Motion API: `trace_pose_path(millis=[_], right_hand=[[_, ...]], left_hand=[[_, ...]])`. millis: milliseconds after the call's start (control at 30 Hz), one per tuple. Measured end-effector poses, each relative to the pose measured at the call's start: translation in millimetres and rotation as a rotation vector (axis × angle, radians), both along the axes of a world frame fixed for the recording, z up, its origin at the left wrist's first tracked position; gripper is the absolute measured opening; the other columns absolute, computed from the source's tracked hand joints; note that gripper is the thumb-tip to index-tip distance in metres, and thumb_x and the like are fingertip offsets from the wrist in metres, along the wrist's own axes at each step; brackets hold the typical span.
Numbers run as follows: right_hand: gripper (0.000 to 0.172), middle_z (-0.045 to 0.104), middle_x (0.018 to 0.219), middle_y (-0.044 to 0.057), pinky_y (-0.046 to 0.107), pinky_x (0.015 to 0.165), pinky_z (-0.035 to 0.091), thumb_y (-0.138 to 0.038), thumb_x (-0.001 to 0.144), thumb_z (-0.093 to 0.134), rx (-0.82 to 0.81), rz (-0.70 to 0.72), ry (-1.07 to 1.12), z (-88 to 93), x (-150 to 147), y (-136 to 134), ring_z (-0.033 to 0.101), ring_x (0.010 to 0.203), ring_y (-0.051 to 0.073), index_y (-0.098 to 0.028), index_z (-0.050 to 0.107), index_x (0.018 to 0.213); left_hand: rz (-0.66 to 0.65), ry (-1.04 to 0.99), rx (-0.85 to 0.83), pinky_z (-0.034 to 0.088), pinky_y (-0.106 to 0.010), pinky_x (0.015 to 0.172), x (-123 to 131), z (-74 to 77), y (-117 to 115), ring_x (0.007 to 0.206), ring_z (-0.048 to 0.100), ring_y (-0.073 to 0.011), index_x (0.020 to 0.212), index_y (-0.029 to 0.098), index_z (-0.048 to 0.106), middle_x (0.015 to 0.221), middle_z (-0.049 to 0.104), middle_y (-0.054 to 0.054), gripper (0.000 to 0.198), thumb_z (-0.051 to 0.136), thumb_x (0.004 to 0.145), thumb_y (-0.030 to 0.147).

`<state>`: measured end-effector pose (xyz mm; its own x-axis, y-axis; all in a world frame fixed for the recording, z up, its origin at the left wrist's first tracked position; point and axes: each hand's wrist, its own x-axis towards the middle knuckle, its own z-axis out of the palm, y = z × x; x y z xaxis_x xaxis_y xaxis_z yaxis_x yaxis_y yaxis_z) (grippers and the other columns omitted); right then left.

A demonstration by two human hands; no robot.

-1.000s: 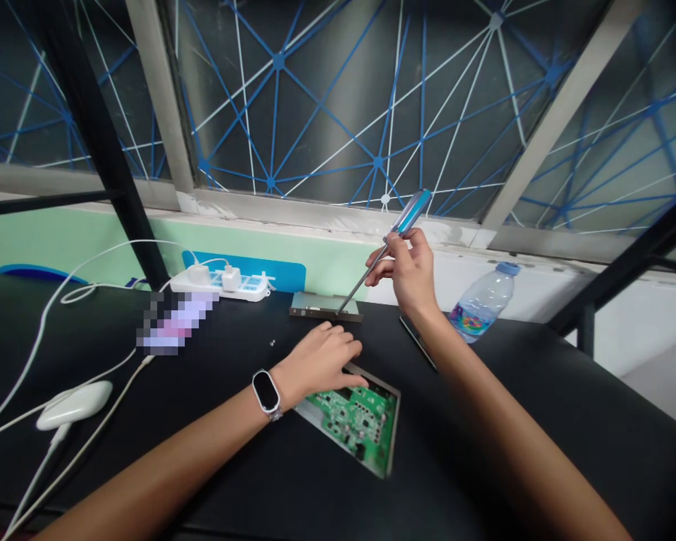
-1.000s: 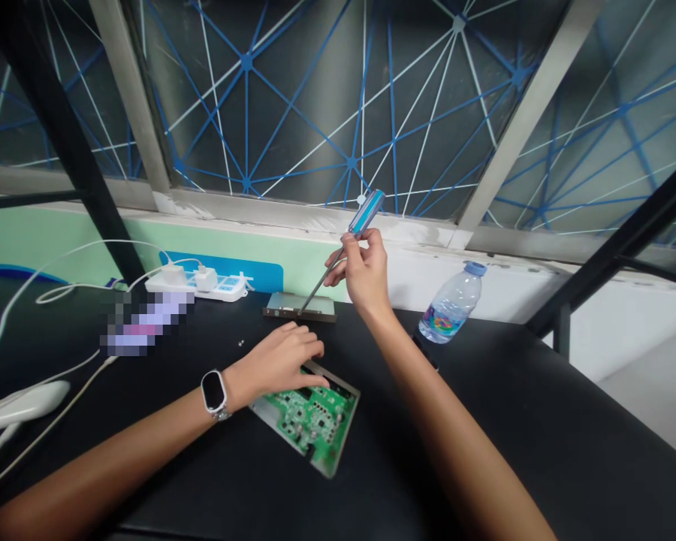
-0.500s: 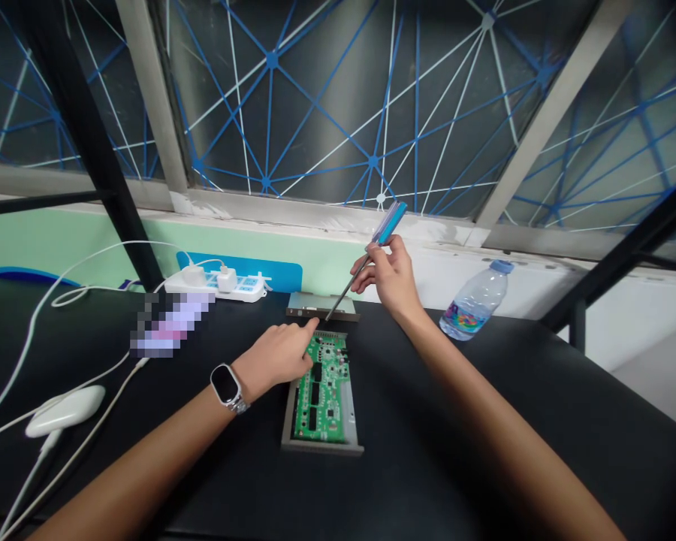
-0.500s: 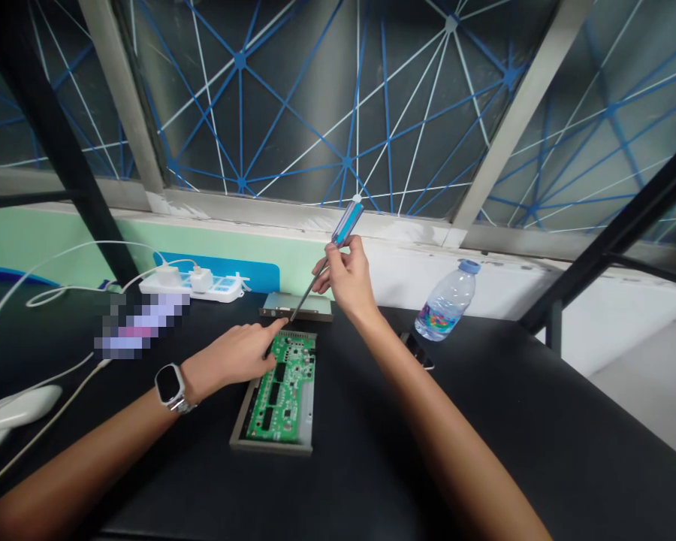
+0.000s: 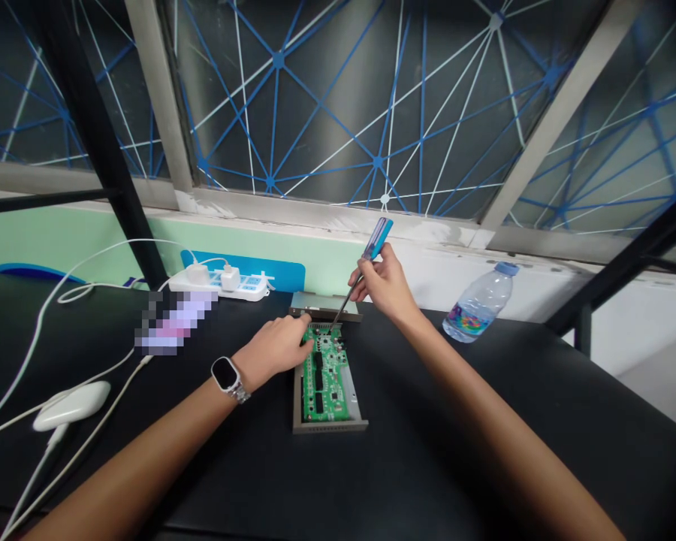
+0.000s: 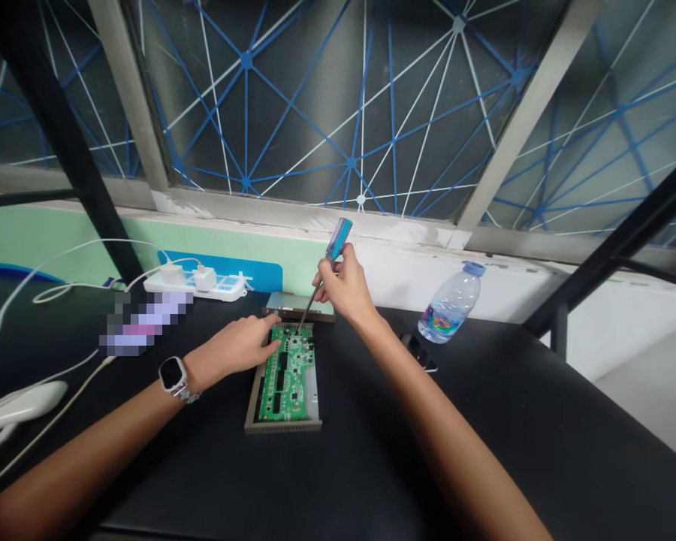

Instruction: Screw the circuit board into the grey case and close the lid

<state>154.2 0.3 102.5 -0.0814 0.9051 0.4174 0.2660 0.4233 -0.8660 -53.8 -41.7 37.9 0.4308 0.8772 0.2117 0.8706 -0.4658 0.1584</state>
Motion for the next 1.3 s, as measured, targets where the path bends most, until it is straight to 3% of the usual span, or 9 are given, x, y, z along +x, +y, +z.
trace_pose_path(millis=[100,267,467,767,1000,1300], right_hand=[[0.031,0.063,0.065,-0.005,0.024,0.038,0.047,-0.046,0.088,0.051,0.007,0.003,-0.033,-1.5,1.4,1.3,0.061,0.04,0.013,-0.026,0.028,0.096],[0.038,0.063,0.065,-0.005,0.024,0.038,0.047,-0.055,0.088,0.052,0.003,0.03,-0.07,-3.4,2.7,1.1,0.061,0.04,0.014,-0.026,0.028,0.095],[0.039,0.063,0.065,-0.005,0.023,0.037,0.047,-0.057,0.088,0.052,0.0,0.055,-0.072,-6.0,1.7,1.7,0.062,0.039,0.014,-0.026,0.028,0.094],[0.038,0.062,0.065,-0.007,0.023,0.036,0.048,-0.056,0.09,0.049,0.019,0.061,-0.075,-7.5,2.6,2.0,0.062,0.04,0.014,-0.026,0.026,0.094],[0.039,0.062,0.065,-0.006,0.025,0.035,0.051,-0.058,0.09,0.047,0.008,0.038,-0.045,-11.9,2.3,5.0,0.063,0.041,0.016,-0.027,0.024,0.094],[0.037,0.06,0.063,-0.007,0.027,0.035,0.052,-0.056,0.091,0.044,-0.046,0.022,0.068,-11.0,0.1,1.7,0.063,0.039,0.018,-0.028,0.021,0.098]], left_hand=[[0.035,-0.052,0.006,0.039,-0.032,0.058,-14.5,8.2,9.2,0.061,0.062,-0.0236,0.098,0.019,0.063,0.071,0.066,-0.009,0.023,0.048,0.087,0.032],[0.102,0.002,-0.125,0.034,-0.028,0.055,-40.2,18.3,21.0,0.061,0.059,-0.0189,0.071,0.022,0.062,0.071,0.067,-0.005,0.007,0.056,0.073,0.02],[0.145,0.026,-0.255,0.035,-0.026,0.054,-44.6,14.1,21.4,0.062,0.06,-0.0181,0.068,0.022,0.063,0.077,0.069,-0.005,0.003,0.062,0.067,0.025],[0.091,-0.059,-0.282,0.037,-0.024,0.055,-51.0,2.7,29.9,0.061,0.06,-0.0157,0.065,0.019,0.062,0.072,0.07,-0.006,0.011,0.054,0.069,0.012],[-0.114,-0.367,-0.222,0.042,-0.026,0.062,-27.8,-6.6,36.3,0.07,0.061,-0.0174,0.087,0.017,0.064,0.076,0.068,-0.005,0.024,0.049,0.089,0.036],[-0.121,-0.587,-0.234,0.039,-0.026,0.061,1.4,-14.9,23.3,0.067,0.056,-0.0153,0.083,0.016,0.06,0.073,0.062,-0.002,0.026,0.047,0.091,0.036]])
